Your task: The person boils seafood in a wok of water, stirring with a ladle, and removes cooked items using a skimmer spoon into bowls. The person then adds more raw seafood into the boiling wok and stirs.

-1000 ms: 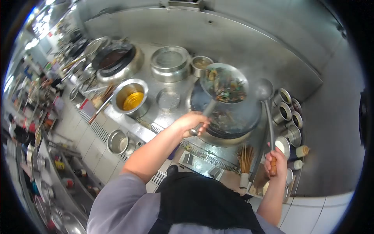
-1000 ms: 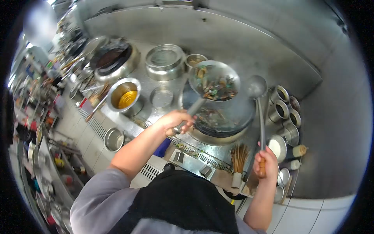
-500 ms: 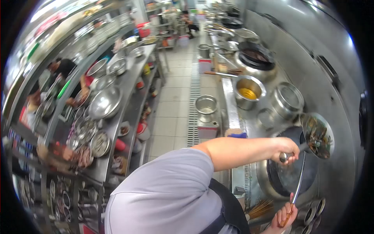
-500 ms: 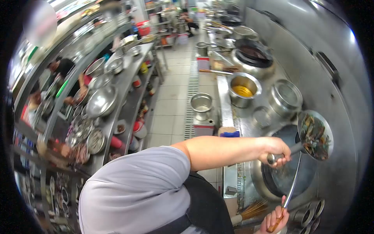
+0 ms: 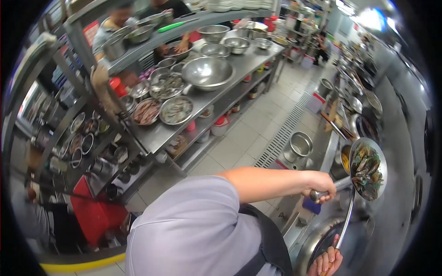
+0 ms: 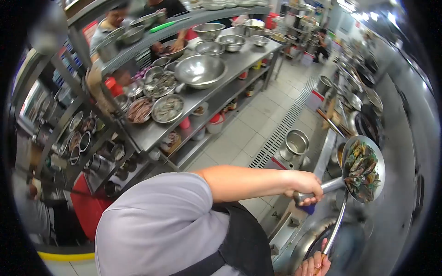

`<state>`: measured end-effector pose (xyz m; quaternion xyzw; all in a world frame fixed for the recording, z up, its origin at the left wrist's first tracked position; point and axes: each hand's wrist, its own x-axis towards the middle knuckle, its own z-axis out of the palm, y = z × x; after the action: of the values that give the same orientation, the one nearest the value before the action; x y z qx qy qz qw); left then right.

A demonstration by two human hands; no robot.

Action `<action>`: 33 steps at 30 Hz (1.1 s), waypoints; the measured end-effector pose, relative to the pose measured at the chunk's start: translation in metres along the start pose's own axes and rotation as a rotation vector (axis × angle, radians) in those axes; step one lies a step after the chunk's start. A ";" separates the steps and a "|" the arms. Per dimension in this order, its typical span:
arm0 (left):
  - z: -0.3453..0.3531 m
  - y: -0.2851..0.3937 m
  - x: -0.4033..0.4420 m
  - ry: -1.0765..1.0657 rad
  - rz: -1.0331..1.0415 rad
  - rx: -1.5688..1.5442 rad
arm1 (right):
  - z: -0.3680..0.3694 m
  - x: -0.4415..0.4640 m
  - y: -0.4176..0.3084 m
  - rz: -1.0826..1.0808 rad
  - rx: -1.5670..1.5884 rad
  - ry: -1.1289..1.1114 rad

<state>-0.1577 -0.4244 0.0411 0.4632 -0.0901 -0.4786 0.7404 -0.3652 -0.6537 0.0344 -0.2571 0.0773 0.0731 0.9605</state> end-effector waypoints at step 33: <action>-0.438 0.042 -0.401 1.350 0.139 0.417 | 0.302 0.432 0.400 0.711 -1.078 -0.266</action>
<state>-0.0898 0.1602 -0.0452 0.7838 0.2694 -0.0115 0.5594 0.0186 -0.1148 0.0189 -0.6497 -0.0094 0.4457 0.6157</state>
